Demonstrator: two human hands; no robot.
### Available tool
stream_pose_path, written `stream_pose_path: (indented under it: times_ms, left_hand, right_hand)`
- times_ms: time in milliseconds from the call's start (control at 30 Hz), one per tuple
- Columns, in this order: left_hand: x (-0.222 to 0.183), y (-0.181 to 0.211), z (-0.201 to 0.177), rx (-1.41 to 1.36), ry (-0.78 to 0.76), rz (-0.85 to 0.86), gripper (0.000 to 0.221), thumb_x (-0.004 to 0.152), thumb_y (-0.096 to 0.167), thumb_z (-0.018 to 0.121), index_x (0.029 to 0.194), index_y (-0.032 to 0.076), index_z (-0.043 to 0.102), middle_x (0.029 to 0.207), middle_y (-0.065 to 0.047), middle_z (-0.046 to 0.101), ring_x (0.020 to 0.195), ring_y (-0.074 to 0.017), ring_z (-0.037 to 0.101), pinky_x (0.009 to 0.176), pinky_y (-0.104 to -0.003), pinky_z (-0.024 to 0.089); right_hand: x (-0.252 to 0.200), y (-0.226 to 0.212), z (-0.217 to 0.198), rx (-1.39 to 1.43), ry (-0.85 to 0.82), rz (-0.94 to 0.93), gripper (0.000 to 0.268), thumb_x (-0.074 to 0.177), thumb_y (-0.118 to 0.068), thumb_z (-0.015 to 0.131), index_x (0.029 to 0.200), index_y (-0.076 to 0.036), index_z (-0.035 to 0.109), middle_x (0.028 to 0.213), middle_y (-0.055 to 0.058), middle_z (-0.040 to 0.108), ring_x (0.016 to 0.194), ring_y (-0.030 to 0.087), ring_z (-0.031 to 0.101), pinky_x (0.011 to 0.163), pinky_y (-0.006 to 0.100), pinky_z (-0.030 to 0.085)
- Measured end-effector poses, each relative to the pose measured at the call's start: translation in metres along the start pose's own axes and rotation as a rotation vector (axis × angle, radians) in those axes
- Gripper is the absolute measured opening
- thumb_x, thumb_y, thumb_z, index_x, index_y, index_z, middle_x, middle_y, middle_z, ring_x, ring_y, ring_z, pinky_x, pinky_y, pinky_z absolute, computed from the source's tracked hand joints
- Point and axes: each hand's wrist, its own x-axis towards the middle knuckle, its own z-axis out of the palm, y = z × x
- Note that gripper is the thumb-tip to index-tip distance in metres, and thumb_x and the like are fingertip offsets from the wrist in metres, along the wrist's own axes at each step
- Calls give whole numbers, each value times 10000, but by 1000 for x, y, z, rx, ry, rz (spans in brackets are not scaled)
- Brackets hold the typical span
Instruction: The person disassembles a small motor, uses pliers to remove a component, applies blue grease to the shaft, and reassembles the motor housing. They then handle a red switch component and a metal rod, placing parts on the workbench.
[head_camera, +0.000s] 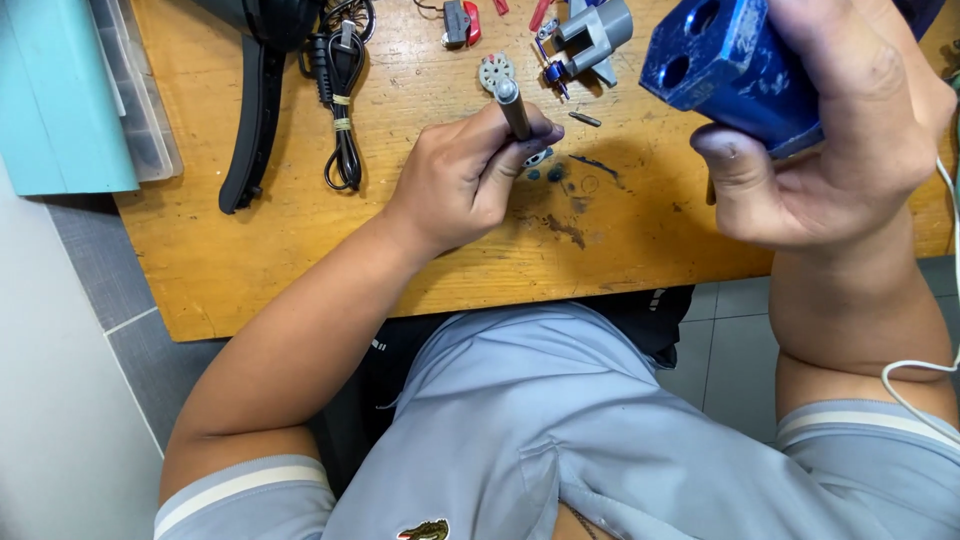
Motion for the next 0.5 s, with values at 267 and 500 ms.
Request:
stream_pose_path:
  times_ms: [267,500]
  left_hand:
    - [4,1,-4,1,-38,39,170,1189,33,575,1306,80,690,1195,-60,828,1048,-278,875,893,-407,706]
    - [1,-5,3,94,-5,164,231,1140,-84,685,1352,-5,733,1220,-147,865,1071,-299,894,939,-431,757]
  right_hand:
    - [3,0,-1,-39,2,-17,642,1303,-237,699,1596,328,622,1451,559,692,1301,718,739,1174,726,590]
    - [47,-44,-26,20,-42,-2,590,1368,-198,709,1719,224,493,1670,533,609,1555,723,693,1398,761,569]
